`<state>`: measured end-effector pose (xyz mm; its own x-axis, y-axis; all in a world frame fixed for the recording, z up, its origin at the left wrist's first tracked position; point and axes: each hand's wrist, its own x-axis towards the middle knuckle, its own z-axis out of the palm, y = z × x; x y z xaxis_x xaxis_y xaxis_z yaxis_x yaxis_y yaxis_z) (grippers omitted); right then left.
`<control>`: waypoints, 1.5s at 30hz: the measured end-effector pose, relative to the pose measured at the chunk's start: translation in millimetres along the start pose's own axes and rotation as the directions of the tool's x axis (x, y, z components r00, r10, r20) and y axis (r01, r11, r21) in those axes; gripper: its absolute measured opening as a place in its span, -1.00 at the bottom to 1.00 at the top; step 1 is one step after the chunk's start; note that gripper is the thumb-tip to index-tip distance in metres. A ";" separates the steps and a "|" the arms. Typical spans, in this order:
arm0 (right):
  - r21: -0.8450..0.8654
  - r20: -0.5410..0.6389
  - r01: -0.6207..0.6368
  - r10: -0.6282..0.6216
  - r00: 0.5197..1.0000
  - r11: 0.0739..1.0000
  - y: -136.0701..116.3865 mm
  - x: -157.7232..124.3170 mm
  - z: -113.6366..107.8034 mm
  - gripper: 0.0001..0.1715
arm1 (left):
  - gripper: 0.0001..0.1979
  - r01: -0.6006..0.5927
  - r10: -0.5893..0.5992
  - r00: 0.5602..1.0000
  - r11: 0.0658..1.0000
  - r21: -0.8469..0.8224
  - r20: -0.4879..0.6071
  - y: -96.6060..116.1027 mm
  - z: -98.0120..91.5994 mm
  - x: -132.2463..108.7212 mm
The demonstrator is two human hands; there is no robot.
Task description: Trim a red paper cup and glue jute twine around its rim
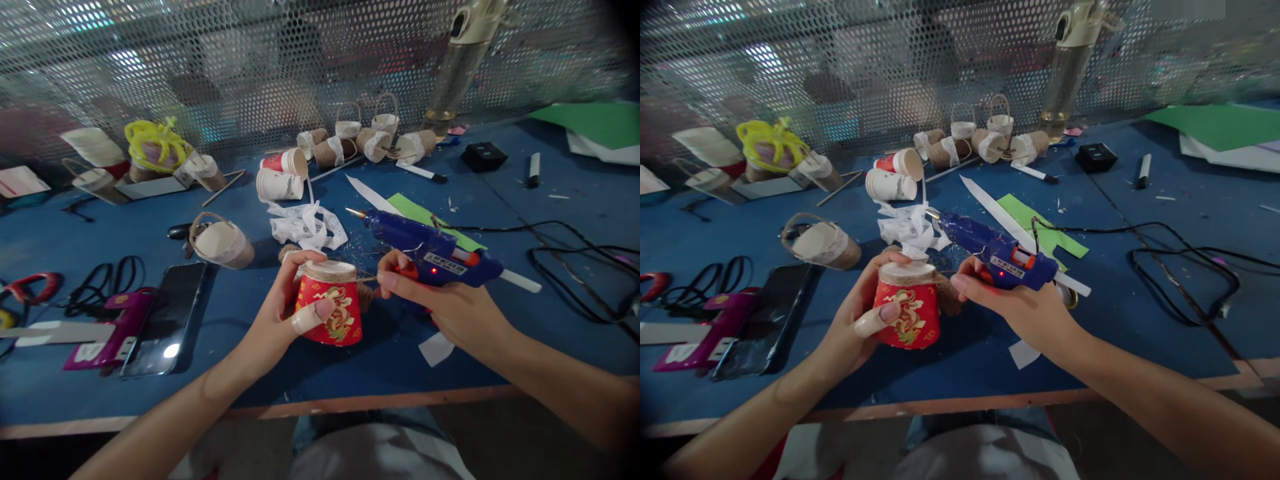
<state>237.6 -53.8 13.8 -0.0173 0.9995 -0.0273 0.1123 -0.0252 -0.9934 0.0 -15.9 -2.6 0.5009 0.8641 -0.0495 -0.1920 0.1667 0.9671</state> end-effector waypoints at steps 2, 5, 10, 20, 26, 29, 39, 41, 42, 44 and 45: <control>0.039 0.014 0.029 -0.030 0.999 0.999 2.6 0.3 0.5 -0.76 | -0.56 -0.001 0.001 1.000 1.000 -0.023 0.007 -0.8 0.7 -0.3; 0.073 0.007 0.055 -0.055 0.998 0.996 5.5 0.5 1.4 -0.78 | -0.56 0.000 0.001 1.000 0.999 -0.042 0.017 -2.0 0.9 -0.7; 0.000 -0.055 -0.005 0.005 0.998 1.000 -2.3 1.5 4.8 -0.75 | -0.55 0.010 -0.008 0.999 0.998 -0.060 0.037 -2.4 0.4 -1.7; -0.022 -0.062 -0.025 0.024 0.998 0.999 -0.4 3.3 8.7 -0.81 | -0.51 0.023 -0.016 0.997 0.996 -0.084 0.076 -5.0 -1.1 -2.7; -0.018 -0.049 0.017 -0.018 0.999 1.000 -0.3 3.3 11.8 -0.82 | -0.52 0.036 -0.026 0.994 0.995 -0.095 0.102 -6.0 -2.0 -4.7; 0.024 -0.043 0.048 -0.047 0.998 0.999 -1.3 3.2 14.0 -0.80 | -0.52 0.042 -0.031 0.994 0.993 -0.108 0.103 -5.2 -1.1 -5.3; 0.015 -0.047 0.112 -0.111 0.993 0.994 -0.2 2.1 14.9 -0.76 | -0.47 0.106 -0.087 0.990 0.979 -0.174 0.115 -3.8 0.2 -6.7; 0.040 -0.047 0.124 -0.122 0.991 0.992 0.3 3.1 14.7 -0.73 | -0.44 0.120 -0.096 0.986 0.978 -0.172 0.139 -3.2 0.1 -7.0; 0.056 -0.048 0.121 -0.119 0.992 0.991 0.4 3.3 14.7 -0.72 | -0.41 0.127 -0.102 0.983 0.978 -0.166 0.150 -2.8 0.0 -7.1; 0.070 -0.051 0.116 -0.113 0.992 0.991 0.4 2.9 15.6 -0.69 | -0.31 0.138 -0.114 0.980 0.980 -0.140 0.163 -1.8 -0.1 -7.1; 0.071 -0.053 0.112 -0.109 0.993 0.991 0.5 2.2 16.5 -0.68 | -0.25 0.140 -0.119 0.978 0.983 -0.121 0.171 -1.5 -0.2 -7.1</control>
<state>221.2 -51.9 11.4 0.0235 0.9960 0.0867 0.0391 0.0858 -0.9955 -3.5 -22.2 -3.8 0.6573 0.7440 -0.1202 -0.2208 0.3426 0.9132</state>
